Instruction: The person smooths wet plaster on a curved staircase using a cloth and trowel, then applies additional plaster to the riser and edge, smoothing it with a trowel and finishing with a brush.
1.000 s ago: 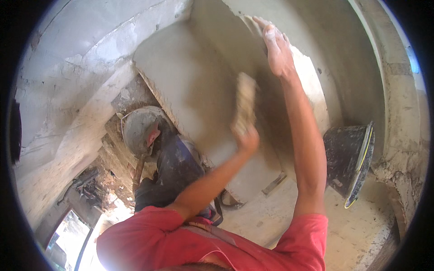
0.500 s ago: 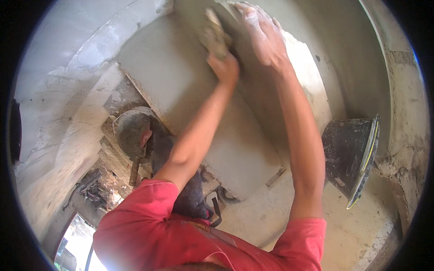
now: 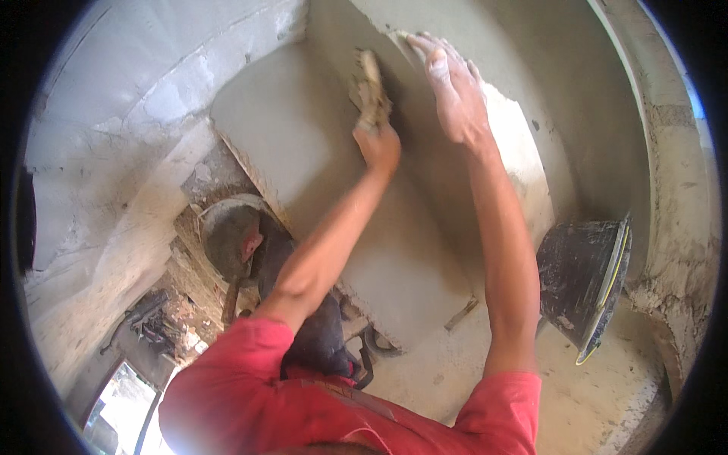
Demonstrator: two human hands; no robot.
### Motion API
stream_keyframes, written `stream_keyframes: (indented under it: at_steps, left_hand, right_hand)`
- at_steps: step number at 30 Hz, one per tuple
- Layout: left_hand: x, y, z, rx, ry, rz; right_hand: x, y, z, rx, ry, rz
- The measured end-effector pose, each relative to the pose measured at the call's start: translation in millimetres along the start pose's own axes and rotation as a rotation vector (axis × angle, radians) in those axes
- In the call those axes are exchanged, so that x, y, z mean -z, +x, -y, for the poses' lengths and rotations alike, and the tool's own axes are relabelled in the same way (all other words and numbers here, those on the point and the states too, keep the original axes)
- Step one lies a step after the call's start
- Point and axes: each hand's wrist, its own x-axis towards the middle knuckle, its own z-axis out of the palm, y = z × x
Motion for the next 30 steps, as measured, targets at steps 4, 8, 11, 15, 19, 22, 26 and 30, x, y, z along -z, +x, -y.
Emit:
stream_keyframes:
  at_steps: [4, 8, 11, 15, 19, 22, 26, 30]
  left_hand:
    - [-10, 19, -33, -0.31, 0.155, -0.094]
    - [-11, 26, -55, -0.063, 0.07, -0.085]
    - [-14, 7, -67, -0.332, 0.167, -0.019]
    - [-10, 40, -45, 0.101, -0.034, -0.166]
    - [-10, 21, -22, -0.301, 0.205, -0.106]
    - [-10, 23, -22, -0.452, 0.13, -0.107]
    - [-4, 32, -35, 0.082, -0.033, -0.157]
    - [-5, 44, -48, -0.228, 0.134, -0.142]
  right_hand:
    - [1, -2, -2, -0.078, 0.057, 0.056]
    - [2, 0, 0, -0.068, -0.022, 0.039]
    - [2, 0, 3, -0.075, 0.022, 0.027]
    - [0, -2, 2, -0.049, 0.088, 0.025]
    - [0, -3, -1, -0.066, 0.078, 0.02]
    - [0, -3, -4, -0.108, 0.102, 0.041]
    - [-1, -2, -4, -0.105, 0.071, 0.019]
    - [0, -2, 0, -0.125, 0.09, 0.015]
